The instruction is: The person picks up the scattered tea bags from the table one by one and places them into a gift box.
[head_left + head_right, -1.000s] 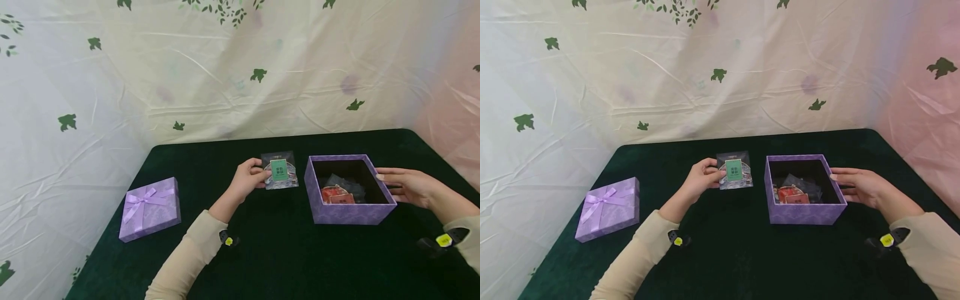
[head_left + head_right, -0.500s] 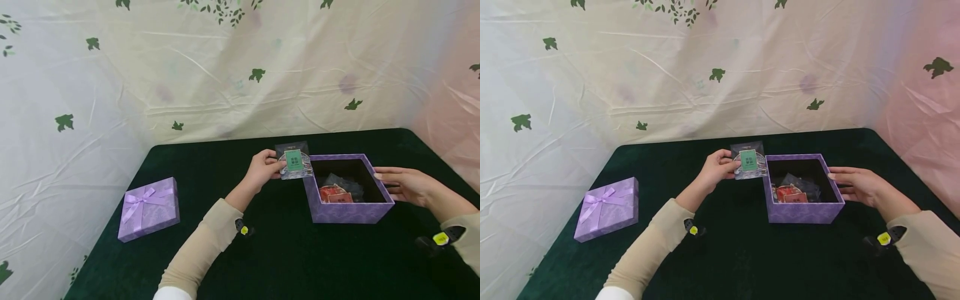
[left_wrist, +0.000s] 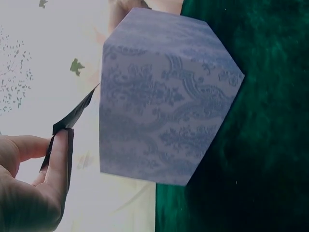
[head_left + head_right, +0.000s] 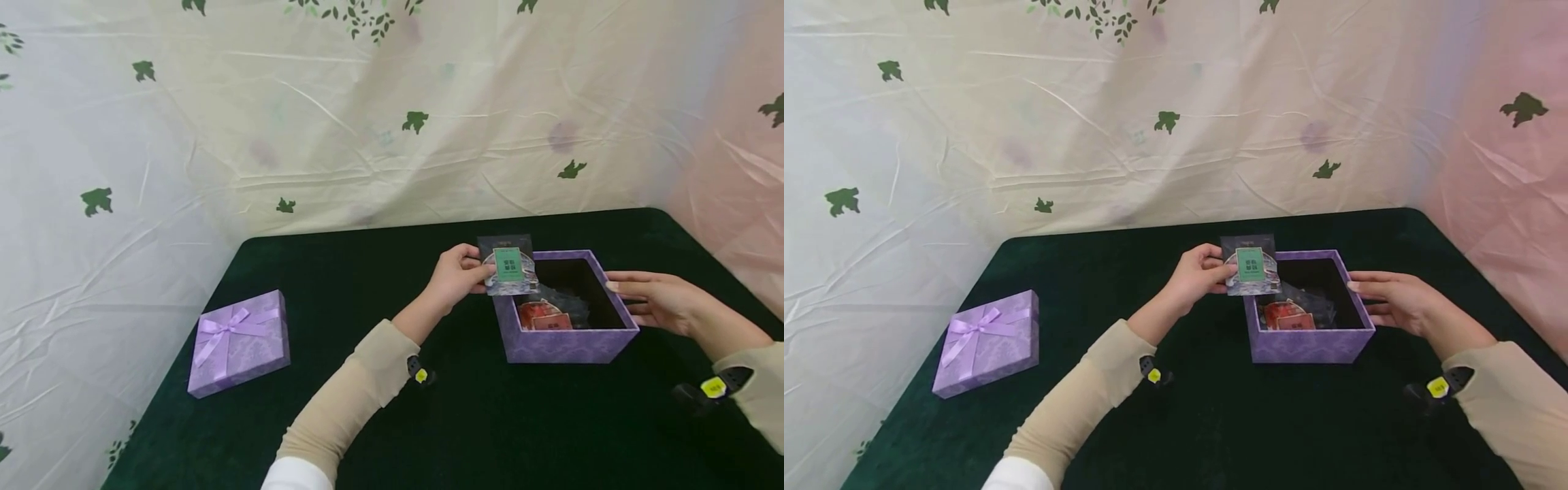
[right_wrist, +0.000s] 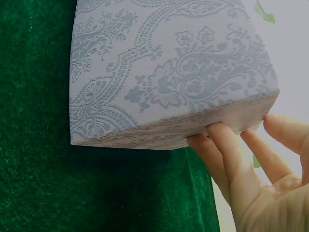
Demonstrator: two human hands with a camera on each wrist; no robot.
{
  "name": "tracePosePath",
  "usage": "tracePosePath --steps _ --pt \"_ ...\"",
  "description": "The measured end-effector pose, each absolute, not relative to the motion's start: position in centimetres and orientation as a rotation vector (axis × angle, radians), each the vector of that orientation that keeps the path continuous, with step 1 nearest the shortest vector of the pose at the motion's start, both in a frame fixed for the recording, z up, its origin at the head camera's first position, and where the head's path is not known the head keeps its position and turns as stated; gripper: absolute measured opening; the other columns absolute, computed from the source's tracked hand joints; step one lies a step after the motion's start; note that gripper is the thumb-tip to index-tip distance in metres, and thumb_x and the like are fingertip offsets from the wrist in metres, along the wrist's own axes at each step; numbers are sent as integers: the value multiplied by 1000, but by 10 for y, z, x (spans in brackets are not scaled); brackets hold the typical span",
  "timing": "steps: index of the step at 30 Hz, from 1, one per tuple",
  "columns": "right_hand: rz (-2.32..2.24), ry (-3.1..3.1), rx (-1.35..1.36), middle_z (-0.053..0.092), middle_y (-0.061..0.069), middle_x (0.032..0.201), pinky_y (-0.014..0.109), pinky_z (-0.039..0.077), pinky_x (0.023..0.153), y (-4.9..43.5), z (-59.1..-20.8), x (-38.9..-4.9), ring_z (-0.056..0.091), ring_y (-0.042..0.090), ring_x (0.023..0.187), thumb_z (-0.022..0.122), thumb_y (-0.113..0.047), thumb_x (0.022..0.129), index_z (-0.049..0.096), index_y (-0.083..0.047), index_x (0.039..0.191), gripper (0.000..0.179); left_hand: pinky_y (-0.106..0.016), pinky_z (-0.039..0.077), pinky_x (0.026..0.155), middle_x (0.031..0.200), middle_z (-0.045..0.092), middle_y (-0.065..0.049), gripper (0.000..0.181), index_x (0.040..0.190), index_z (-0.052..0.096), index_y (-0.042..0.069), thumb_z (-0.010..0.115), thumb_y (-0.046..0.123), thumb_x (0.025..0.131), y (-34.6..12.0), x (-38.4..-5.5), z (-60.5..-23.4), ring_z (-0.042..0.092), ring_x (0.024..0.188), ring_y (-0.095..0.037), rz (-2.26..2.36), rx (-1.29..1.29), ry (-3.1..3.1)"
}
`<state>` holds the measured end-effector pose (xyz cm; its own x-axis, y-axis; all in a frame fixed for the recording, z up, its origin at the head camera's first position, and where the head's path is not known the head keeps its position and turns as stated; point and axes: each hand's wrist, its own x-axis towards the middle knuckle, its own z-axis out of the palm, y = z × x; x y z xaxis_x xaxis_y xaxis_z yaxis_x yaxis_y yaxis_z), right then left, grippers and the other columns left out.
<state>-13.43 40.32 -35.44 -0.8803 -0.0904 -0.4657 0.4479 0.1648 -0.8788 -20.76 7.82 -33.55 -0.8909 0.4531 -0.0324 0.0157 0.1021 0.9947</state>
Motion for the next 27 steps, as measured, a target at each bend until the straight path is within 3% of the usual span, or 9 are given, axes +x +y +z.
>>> tracePosePath --steps 6,15,27 --pt "-1770 2023 343 65 -15 92 31 56 78 403 -354 -133 63 12 88 50 -31 99 63 -49 87 25 -30 58 67 102 68 -19 25 111 53 -2 64 5 90 90 -202 -334 67 75 -19 1823 453 2027" --pt "-1780 2007 347 65 -14 93 31 56 78 405 -355 -132 64 12 88 50 -30 99 64 -49 88 26 -33 58 70 104 67 -19 22 109 54 -1 63 5 90 104 -194 -332 68 86 -26 1797 471 1977" --pt "-1799 1996 344 66 -14 93 31 56 79 402 -357 -130 64 12 89 51 -29 99 65 -48 89 26 -32 58 67 92 69 -16 14 102 55 1 62 6 91 107 -188 -335 70 83 -29 1707 495 1895"
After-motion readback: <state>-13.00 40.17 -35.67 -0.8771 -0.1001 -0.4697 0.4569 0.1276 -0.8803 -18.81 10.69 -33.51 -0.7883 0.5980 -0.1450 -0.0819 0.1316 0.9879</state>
